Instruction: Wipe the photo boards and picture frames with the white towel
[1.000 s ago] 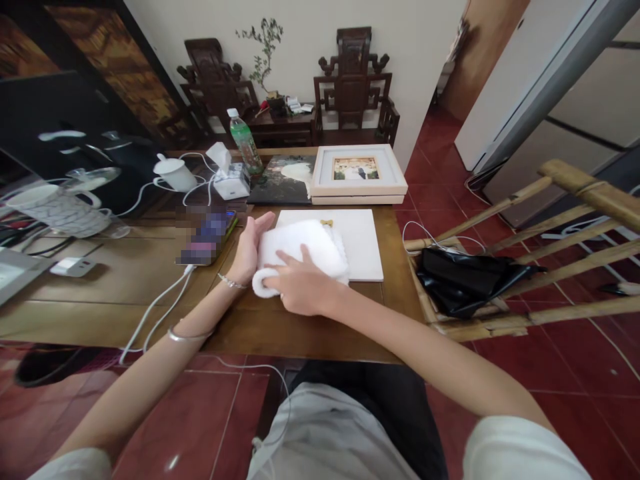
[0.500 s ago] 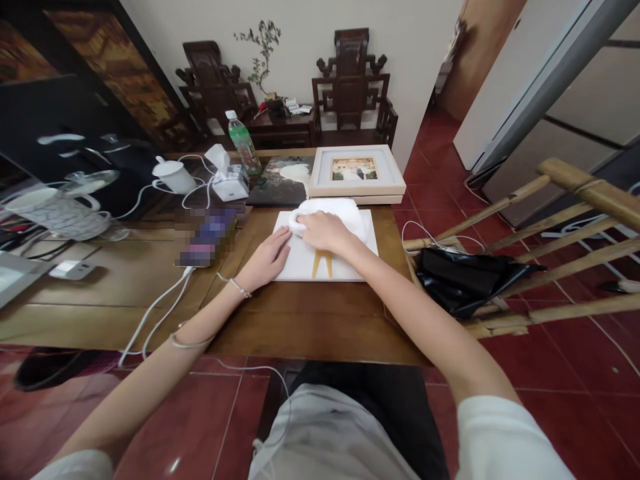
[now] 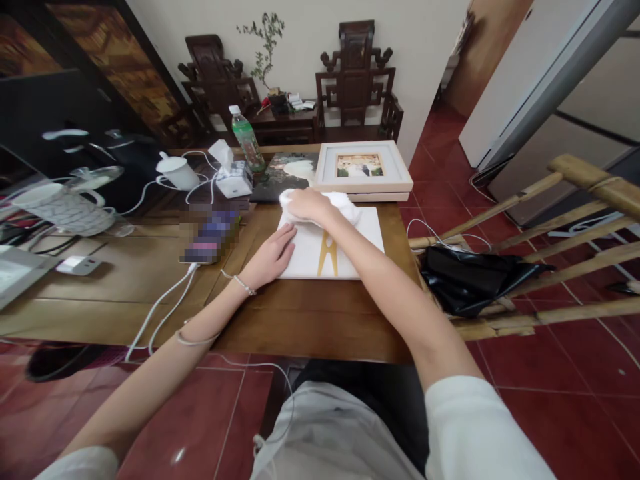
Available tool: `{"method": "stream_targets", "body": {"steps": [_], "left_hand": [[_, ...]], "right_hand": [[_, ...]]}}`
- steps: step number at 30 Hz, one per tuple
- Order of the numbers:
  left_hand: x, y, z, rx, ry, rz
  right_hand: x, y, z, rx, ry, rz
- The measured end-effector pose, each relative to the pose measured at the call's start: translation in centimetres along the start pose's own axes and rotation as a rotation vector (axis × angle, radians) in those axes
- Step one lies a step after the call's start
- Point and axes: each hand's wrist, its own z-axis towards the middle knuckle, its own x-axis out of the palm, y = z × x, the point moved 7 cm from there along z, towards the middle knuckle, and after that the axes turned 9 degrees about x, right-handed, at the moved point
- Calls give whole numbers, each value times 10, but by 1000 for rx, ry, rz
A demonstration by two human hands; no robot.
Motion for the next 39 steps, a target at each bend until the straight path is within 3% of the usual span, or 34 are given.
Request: {"method": "stream_targets", "body": {"steps": [6, 9, 12, 16, 20, 24, 34, 39], "left_hand": [[4, 2, 0, -3, 16, 16], [4, 1, 0, 1, 17, 19], [4, 1, -1, 12, 7, 23], [5, 3, -2, -3, 2, 36], [6, 3, -2, -14, 10, 32], [5, 3, -1, -21, 21, 34], [3, 4, -2, -14, 20, 22], [3, 4, -3, -10, 26, 20]], "right_hand": [[-20, -85, -43, 168, -38, -13], [-15, -104, -82, 100, -51, -42], [-1, -101, -129, 73, -21, -107], [16, -74, -193, -8, 57, -113], [20, -60, -222, -49, 93, -61], [16, -75, -200, 6, 85, -44], [-17, -132, -78, 110, -82, 95], [-19, -141, -62, 127, -111, 149]]}}
